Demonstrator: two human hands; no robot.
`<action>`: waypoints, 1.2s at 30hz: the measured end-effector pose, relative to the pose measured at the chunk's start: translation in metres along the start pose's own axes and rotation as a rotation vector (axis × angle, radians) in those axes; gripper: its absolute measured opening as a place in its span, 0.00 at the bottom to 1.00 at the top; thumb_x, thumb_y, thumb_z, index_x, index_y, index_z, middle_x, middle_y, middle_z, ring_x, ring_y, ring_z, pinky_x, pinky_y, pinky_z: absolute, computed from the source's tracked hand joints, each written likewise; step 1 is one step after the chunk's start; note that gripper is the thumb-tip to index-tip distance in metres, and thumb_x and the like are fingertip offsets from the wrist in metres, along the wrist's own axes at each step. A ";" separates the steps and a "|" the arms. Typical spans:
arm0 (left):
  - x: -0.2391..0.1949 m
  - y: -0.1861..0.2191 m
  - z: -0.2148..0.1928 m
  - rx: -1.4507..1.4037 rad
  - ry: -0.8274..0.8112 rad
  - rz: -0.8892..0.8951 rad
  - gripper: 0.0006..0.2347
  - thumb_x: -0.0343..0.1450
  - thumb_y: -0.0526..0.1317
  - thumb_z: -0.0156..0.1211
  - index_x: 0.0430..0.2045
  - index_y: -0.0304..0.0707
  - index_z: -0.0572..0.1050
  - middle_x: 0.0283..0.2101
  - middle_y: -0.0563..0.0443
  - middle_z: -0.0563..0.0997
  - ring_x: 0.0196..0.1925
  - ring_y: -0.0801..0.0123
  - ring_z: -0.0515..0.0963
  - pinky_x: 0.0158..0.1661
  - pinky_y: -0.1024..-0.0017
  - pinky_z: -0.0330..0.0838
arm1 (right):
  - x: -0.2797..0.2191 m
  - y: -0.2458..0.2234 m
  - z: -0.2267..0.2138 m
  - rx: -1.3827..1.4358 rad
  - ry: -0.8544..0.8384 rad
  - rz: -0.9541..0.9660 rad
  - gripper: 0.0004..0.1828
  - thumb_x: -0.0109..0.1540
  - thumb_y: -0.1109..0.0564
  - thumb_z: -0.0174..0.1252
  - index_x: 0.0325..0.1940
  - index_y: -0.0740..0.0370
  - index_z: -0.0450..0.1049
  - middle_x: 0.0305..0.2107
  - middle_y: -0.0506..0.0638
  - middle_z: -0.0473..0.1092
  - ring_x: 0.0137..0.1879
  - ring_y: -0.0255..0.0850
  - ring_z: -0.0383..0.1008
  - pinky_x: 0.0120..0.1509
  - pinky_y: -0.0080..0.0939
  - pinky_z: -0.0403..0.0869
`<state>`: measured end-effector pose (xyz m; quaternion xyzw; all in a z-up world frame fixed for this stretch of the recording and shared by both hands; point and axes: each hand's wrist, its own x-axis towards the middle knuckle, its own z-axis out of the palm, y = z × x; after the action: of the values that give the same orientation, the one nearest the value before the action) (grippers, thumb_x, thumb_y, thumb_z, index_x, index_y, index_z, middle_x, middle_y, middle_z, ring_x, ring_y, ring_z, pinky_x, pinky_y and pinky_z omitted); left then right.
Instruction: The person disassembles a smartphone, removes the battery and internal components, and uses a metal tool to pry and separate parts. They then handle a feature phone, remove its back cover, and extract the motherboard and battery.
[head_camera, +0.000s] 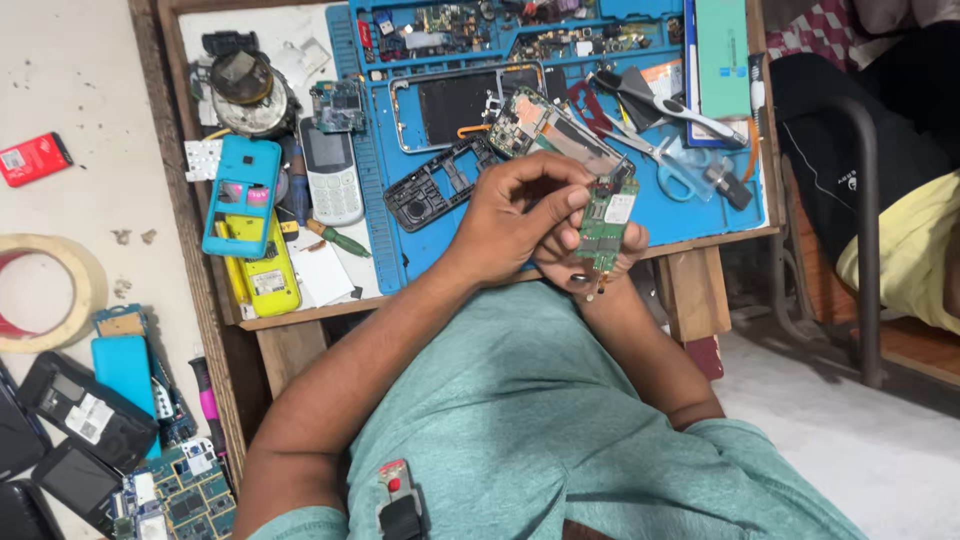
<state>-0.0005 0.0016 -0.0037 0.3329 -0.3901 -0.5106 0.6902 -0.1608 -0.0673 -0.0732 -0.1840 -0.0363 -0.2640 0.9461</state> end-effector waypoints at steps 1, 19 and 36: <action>0.000 0.001 0.000 0.000 -0.006 0.003 0.06 0.76 0.34 0.64 0.42 0.30 0.79 0.48 0.50 0.81 0.50 0.74 0.80 0.54 0.75 0.75 | 0.001 0.000 0.000 0.023 0.001 -0.001 0.30 0.54 0.42 0.70 0.51 0.63 0.75 0.32 0.52 0.74 0.30 0.33 0.69 0.34 0.28 0.67; -0.003 0.004 -0.002 0.095 -0.062 0.026 0.05 0.75 0.34 0.64 0.41 0.30 0.79 0.49 0.46 0.81 0.54 0.70 0.80 0.57 0.72 0.75 | -0.004 0.000 -0.007 -0.019 -0.044 0.040 0.31 0.52 0.41 0.72 0.49 0.65 0.75 0.34 0.52 0.75 0.35 0.35 0.73 0.36 0.30 0.69; -0.006 0.055 0.005 0.718 -0.042 0.149 0.29 0.62 0.43 0.80 0.55 0.38 0.72 0.51 0.48 0.78 0.54 0.64 0.82 0.56 0.67 0.77 | -0.002 -0.022 0.016 -0.697 0.229 -0.444 0.38 0.59 0.50 0.71 0.68 0.69 0.66 0.52 0.60 0.70 0.59 0.46 0.73 0.69 0.46 0.72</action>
<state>0.0184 0.0212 0.0453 0.5139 -0.5818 -0.2961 0.5566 -0.1736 -0.0778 -0.0514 -0.4498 0.1217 -0.4764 0.7456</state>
